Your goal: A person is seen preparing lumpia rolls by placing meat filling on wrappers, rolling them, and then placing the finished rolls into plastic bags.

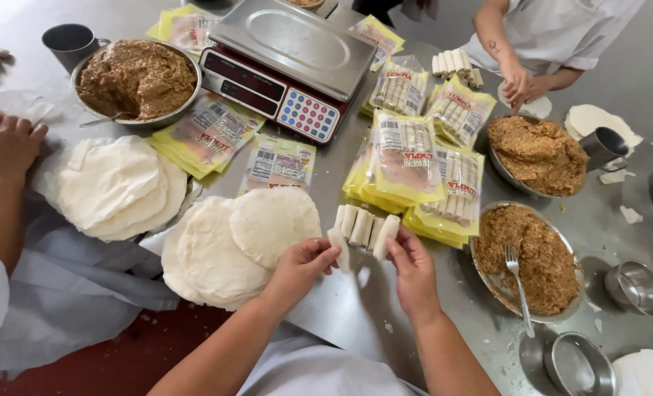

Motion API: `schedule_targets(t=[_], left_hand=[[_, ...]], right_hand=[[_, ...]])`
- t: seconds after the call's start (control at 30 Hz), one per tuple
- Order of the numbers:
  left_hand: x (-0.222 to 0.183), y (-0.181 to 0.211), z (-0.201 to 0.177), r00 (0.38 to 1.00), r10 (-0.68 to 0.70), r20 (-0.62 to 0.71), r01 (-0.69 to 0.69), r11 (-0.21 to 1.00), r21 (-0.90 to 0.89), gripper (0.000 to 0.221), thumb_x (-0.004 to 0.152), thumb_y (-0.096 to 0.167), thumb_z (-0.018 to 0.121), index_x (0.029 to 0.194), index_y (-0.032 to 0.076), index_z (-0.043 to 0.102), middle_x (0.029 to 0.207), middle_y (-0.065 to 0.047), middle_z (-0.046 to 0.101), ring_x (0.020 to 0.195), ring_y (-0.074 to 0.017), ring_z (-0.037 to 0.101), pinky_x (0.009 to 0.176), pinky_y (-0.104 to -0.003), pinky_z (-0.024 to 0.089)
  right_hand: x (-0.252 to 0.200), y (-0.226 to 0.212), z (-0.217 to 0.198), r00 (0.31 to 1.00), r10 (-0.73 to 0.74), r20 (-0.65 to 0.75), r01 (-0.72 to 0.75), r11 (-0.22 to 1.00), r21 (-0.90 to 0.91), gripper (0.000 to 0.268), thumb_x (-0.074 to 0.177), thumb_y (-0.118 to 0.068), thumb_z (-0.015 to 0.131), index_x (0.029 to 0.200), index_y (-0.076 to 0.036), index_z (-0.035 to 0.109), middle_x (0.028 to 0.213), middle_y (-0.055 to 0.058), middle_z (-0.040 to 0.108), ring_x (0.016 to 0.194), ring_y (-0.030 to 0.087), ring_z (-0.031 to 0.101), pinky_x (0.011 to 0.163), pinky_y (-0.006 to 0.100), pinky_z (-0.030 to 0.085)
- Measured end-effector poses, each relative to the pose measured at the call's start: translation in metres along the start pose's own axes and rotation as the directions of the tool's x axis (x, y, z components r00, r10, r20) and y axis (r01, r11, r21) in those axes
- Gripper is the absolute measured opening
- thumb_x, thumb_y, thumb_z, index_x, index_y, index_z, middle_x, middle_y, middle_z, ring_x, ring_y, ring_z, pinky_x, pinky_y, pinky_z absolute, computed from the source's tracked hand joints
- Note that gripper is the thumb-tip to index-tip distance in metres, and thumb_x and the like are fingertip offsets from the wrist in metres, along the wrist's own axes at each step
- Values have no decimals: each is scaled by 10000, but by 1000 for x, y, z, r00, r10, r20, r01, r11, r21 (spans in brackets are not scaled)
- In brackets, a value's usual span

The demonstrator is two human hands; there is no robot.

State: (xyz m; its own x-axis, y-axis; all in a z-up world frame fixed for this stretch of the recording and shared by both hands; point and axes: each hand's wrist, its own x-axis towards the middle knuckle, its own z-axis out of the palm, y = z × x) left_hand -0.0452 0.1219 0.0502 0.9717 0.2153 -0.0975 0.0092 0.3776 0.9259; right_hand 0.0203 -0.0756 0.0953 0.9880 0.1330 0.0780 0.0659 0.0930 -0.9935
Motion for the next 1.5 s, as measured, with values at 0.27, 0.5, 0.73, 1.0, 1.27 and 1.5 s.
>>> schedule_targets(t=[0.27,0.5,0.73,1.0,1.27,1.5], left_hand=[[3,-3,27,998,-12,55,13,1000,-23,290,954,152,802,1138,-71,773,769,-117,759,657,-123,697,638,-241,610],[4,-8,30,998,-6,56,8,999,-45,288,956,155,804,1128,-74,772,776,-137,761,664,-142,717,633,-262,628],[-1,2,36,996,-25,88,27,1000,-14,312,977,175,778,1136,-91,753,734,-136,740,651,-132,690,641,-248,624],[13,-46,18,998,-28,58,26,999,38,281,992,163,767,1150,-68,756,807,-152,757,740,-168,735,722,-309,639],[-21,23,42,981,-195,-25,191,976,-105,410,1049,284,556,1357,33,657,1241,-55,693,1188,-129,602,1081,-298,481],[-7,-19,8,979,-197,-52,171,932,-319,292,1104,256,540,1283,35,605,1082,-181,744,968,-272,758,840,-404,650]], right_hand=[[-30,-12,2,973,-191,129,211,963,-168,444,979,-49,685,1418,-62,627,1035,93,719,802,110,644,695,258,629],[-35,-21,3,956,-262,131,287,924,-251,383,984,-40,690,1366,-21,685,1017,90,746,743,90,642,636,238,626],[-34,-21,-1,925,-365,106,379,874,-305,354,975,-13,711,1328,10,715,996,124,733,757,80,633,625,257,612],[-48,14,9,876,-432,213,481,775,-410,677,870,-37,817,1503,-33,577,1205,151,667,1039,213,693,873,337,597],[-50,34,27,890,-318,327,440,786,-433,580,945,-205,761,1493,-126,586,1335,116,650,1221,263,666,1023,373,538],[36,81,-35,738,-440,511,644,234,-729,498,971,-76,591,1452,-196,649,1376,73,623,1268,307,573,1110,445,430]])
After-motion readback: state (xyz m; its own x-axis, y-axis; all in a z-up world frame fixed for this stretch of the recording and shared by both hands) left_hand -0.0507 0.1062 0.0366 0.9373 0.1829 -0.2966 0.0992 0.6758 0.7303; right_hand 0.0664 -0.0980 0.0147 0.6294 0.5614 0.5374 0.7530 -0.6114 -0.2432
